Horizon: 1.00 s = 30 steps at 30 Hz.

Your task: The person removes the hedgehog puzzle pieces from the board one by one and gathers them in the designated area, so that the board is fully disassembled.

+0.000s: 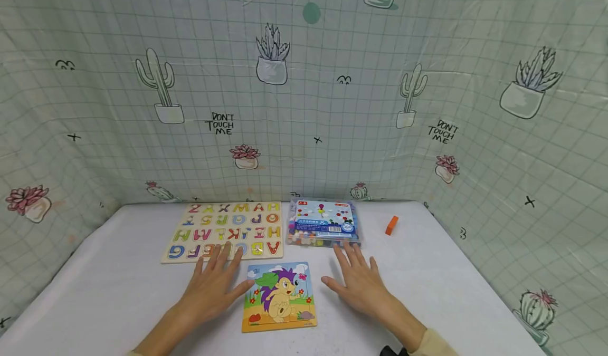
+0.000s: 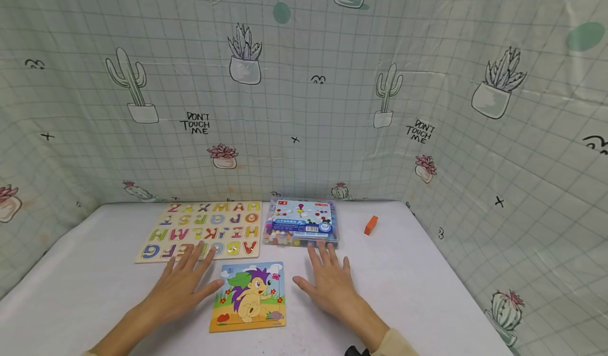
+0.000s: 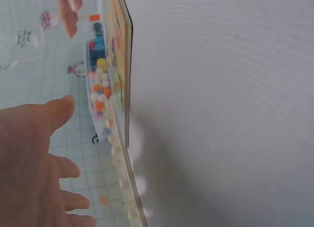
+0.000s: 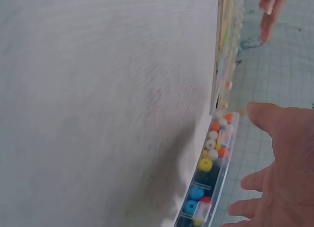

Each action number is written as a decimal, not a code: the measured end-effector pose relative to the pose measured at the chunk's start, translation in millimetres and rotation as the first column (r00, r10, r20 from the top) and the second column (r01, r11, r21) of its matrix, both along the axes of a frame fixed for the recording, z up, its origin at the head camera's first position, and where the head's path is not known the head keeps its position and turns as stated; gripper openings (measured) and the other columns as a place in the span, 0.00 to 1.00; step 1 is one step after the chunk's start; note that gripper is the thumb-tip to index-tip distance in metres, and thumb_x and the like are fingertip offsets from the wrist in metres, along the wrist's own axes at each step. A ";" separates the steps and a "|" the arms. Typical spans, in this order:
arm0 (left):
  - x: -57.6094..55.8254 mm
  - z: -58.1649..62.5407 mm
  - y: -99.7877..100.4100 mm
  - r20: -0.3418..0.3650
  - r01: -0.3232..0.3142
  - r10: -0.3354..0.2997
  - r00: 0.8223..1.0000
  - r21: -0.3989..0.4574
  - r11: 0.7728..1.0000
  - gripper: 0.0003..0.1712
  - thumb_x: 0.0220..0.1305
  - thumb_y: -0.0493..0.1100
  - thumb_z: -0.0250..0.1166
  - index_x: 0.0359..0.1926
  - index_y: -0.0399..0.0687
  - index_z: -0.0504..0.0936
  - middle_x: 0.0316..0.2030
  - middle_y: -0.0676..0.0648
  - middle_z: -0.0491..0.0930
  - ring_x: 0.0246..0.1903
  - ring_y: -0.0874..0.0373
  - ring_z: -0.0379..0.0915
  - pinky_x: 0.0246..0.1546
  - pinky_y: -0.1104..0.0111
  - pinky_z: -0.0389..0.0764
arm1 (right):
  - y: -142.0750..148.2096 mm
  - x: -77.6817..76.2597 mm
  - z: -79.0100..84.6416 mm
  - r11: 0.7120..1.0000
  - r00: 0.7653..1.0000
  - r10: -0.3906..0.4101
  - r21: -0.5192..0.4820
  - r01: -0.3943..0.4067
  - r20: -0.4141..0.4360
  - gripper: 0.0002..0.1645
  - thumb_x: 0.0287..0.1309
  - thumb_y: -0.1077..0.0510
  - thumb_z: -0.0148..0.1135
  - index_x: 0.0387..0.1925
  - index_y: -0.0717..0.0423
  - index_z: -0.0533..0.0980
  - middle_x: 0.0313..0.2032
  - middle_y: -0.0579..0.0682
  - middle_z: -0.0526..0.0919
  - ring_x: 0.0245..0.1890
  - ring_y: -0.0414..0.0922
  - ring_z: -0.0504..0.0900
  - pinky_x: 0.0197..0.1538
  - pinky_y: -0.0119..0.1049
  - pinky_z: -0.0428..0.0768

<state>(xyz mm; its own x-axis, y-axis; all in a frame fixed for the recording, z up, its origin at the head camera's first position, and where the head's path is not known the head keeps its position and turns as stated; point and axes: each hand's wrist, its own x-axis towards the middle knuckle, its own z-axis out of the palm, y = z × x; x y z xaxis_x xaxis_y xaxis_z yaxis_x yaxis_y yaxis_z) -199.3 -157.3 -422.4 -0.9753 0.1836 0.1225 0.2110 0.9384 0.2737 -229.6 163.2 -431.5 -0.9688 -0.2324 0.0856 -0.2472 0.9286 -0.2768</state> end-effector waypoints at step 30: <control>-14.0 3.9 28.7 0.166 0.134 -0.132 0.977 -0.001 0.991 0.34 0.59 0.63 0.66 0.59 0.45 0.80 0.60 0.37 0.74 0.61 0.39 0.71 0.59 0.42 0.72 | -38.8 -9.1 5.1 0.983 0.983 0.182 -0.001 -0.182 -0.029 0.35 0.60 0.37 0.61 0.61 0.54 0.75 0.51 0.53 0.80 0.52 0.49 0.79 0.51 0.50 0.78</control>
